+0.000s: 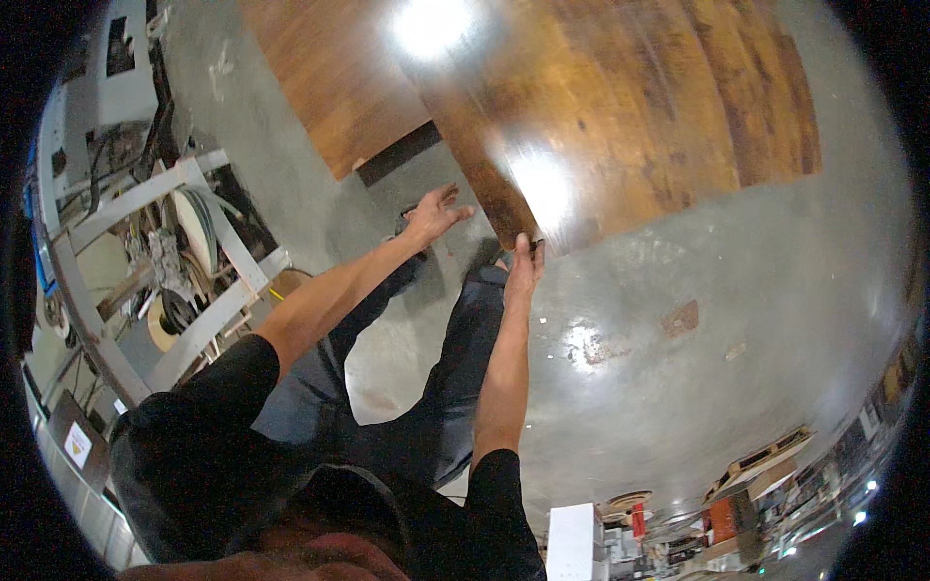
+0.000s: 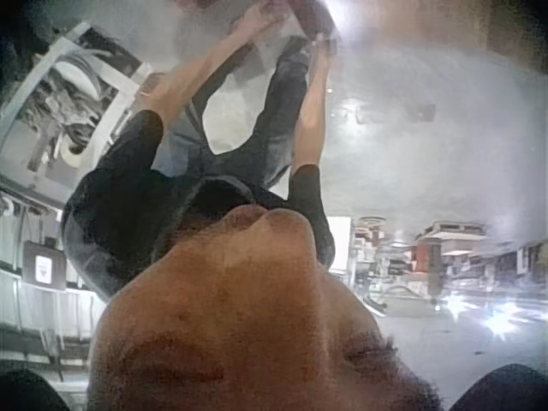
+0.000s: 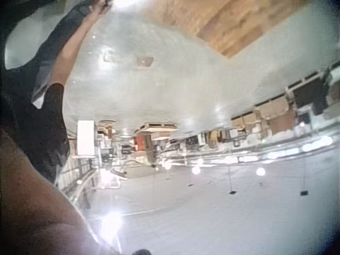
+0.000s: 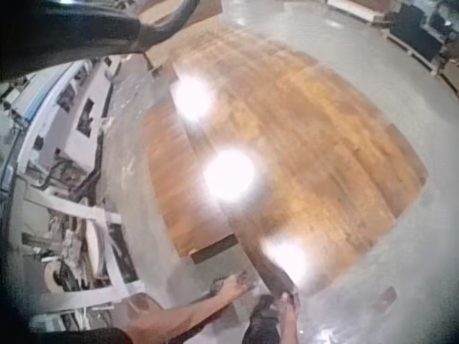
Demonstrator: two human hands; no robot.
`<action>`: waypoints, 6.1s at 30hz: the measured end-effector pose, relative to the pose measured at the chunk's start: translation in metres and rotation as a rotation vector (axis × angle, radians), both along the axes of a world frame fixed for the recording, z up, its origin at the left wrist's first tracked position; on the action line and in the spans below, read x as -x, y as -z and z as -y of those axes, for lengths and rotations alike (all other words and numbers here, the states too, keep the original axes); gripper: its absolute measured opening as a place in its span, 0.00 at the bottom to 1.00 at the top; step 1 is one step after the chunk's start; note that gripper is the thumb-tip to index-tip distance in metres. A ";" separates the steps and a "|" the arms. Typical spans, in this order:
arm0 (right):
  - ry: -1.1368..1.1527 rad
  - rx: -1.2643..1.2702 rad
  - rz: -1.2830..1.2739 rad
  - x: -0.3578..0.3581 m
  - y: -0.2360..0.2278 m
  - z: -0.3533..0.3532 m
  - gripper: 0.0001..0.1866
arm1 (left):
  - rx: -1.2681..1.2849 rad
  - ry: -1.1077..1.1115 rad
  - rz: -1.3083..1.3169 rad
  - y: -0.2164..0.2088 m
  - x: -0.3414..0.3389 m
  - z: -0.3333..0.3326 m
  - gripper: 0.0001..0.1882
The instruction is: The person feeds wooden planks through a planer machine to smooth their surfaces. They then move to a large circular machine, where they use a utility knife to cut a yellow strap and remove a black rubber band from a rotating disc.
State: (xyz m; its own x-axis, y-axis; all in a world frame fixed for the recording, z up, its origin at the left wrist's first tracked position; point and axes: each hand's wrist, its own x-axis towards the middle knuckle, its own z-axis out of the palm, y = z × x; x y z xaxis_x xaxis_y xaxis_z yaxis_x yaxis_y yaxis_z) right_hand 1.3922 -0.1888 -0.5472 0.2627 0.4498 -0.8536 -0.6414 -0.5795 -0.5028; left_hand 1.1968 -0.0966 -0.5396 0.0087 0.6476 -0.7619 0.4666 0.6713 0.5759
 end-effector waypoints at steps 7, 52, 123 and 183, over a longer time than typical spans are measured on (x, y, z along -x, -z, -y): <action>0.096 0.012 -0.026 0.005 0.044 -0.015 0.43 | 0.008 -0.271 0.246 0.043 -0.008 -0.011 0.59; -0.905 -0.325 -0.535 0.402 -0.273 -0.068 0.42 | 0.494 -0.746 0.531 -0.449 0.284 0.370 0.45; -1.013 -0.567 -0.732 0.738 -0.692 0.062 0.25 | -0.404 -1.220 0.236 -0.716 0.390 0.685 0.52; -0.075 -0.100 0.065 -0.012 0.135 -0.037 0.41 | -0.039 -0.602 0.217 -0.083 0.110 0.199 0.35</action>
